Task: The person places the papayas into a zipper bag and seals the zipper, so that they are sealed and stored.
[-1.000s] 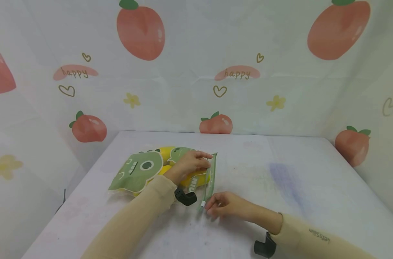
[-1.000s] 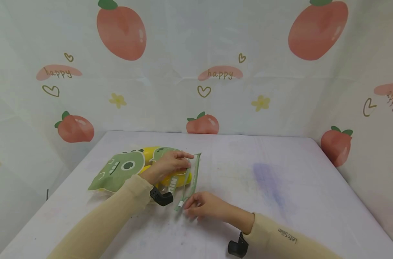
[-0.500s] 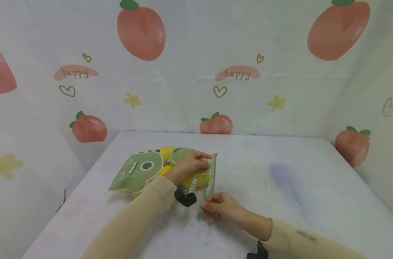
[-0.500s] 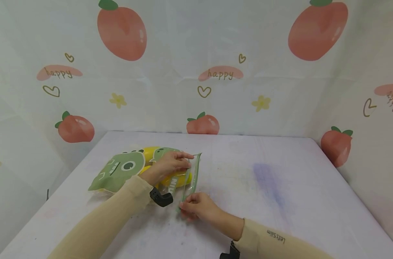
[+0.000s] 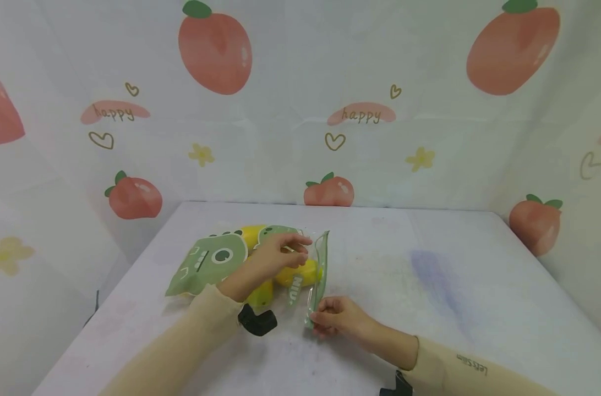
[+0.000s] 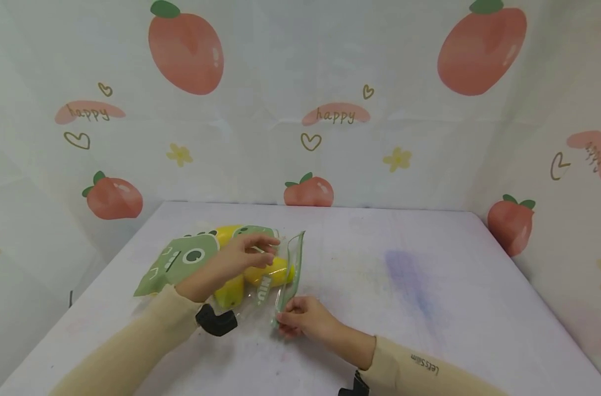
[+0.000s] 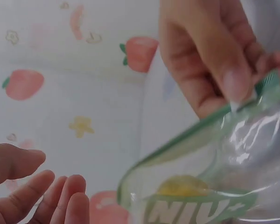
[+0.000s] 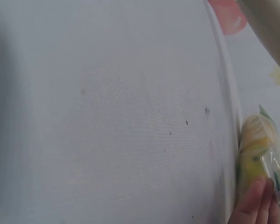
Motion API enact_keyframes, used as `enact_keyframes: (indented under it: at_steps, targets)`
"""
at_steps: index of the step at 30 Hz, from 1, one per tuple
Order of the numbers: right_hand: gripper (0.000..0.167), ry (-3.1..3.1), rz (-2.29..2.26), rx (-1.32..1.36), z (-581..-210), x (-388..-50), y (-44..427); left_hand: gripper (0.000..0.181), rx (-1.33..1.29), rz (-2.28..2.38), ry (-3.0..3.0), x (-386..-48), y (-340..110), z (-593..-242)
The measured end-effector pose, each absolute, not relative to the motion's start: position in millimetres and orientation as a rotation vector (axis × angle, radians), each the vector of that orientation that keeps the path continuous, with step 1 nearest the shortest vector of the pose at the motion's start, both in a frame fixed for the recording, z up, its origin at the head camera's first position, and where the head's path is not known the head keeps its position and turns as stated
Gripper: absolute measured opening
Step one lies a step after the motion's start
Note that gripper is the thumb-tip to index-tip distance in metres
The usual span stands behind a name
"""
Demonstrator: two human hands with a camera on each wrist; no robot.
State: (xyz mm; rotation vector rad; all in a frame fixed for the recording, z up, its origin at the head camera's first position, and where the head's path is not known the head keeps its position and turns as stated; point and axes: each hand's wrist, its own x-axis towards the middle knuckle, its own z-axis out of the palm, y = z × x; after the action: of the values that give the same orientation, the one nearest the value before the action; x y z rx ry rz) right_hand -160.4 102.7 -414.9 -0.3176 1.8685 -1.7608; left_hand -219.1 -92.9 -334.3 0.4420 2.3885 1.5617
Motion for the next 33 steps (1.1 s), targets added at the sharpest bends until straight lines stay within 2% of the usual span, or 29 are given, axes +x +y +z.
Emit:
enact_keyframes:
  at_steps: [6, 16, 25, 33]
  targets:
    - [0.013, 1.867, -1.766, -0.335, -416, -160, 104, 0.035, 0.528, 1.650, 2.215, -183, -107, -332]
    - [0.012, 1.905, -1.726, -0.331, -413, -161, 105, 0.029, 0.405, 1.643, 1.932, -131, -111, -367]
    - [0.015, 1.904, -1.736, -0.327, -413, -160, 102, 0.032, 0.238, 1.697, 1.816, -118, -115, -405]
    - [0.015, 1.905, -1.735, -0.322, -413, -160, 103, 0.033, 0.120, 1.777, 1.676, -117, -109, -422]
